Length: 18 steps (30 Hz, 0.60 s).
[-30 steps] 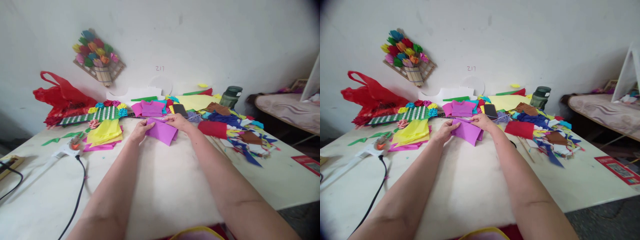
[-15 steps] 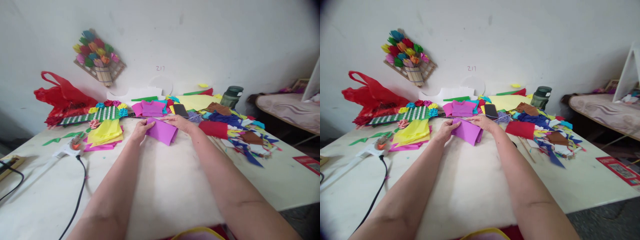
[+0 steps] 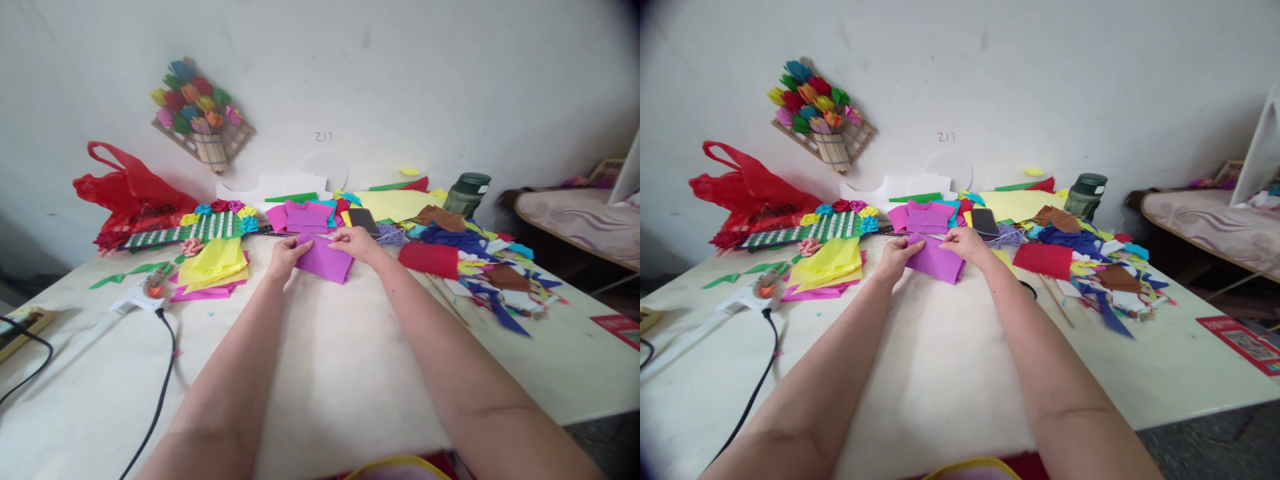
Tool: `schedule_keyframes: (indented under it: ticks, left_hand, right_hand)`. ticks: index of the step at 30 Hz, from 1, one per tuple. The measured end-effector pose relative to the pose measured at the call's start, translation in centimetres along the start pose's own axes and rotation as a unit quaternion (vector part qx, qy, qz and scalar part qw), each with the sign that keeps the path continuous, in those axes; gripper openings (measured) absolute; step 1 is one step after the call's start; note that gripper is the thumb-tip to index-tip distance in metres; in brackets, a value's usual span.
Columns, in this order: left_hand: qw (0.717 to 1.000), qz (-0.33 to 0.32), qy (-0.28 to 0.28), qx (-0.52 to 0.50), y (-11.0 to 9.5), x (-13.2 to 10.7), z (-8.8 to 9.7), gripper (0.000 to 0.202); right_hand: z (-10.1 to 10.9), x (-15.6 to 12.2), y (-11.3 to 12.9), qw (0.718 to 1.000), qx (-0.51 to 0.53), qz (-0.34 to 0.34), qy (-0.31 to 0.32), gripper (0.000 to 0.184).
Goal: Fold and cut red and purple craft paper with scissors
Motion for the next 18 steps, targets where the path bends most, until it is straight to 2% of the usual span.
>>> schedule_keyframes:
  ticks: [7, 10, 13, 15, 18]
  left_hand:
    - [0.999, -0.024, -0.013, -0.017, -0.52, -0.02, -0.42, 0.036]
    - [0.998, -0.041, -0.023, -0.034, -0.57, 0.04, -0.3, 0.057]
    - [0.999, -0.027, -0.021, -0.036, -0.49, 0.13, -0.02, 0.076]
    - [0.999, -0.016, -0.02, -0.043, -0.39, 0.18, 0.15, 0.072]
    - [0.998, 0.002, -0.02, -0.057, -0.27, 0.23, 0.24, 0.053]
  right_hand:
    - [-0.09, 0.44, -0.6, 0.997, -0.044, 0.022, -0.055, 0.01]
    - [-0.1, 0.37, -0.61, 0.998, -0.034, 0.023, -0.051, 0.01]
    - [-0.14, 0.27, -0.6, 0.999, -0.02, 0.016, -0.044, 0.01]
    - [-0.18, 0.2, -0.57, 0.999, -0.01, 0.011, -0.038, 0.01]
    - [-0.23, 0.07, -0.41, 1.0, 0.006, 0.0, -0.031, 0.01]
Point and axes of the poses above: each hand's wrist, its own x-axis towards the middle knuckle, its own z-axis out of the back of the hand, y = z × x, the point moved 1 cm from there along x, towards the middle knuckle, and after that the axes turned 15 degrees about -z, right-handed, at the moved point
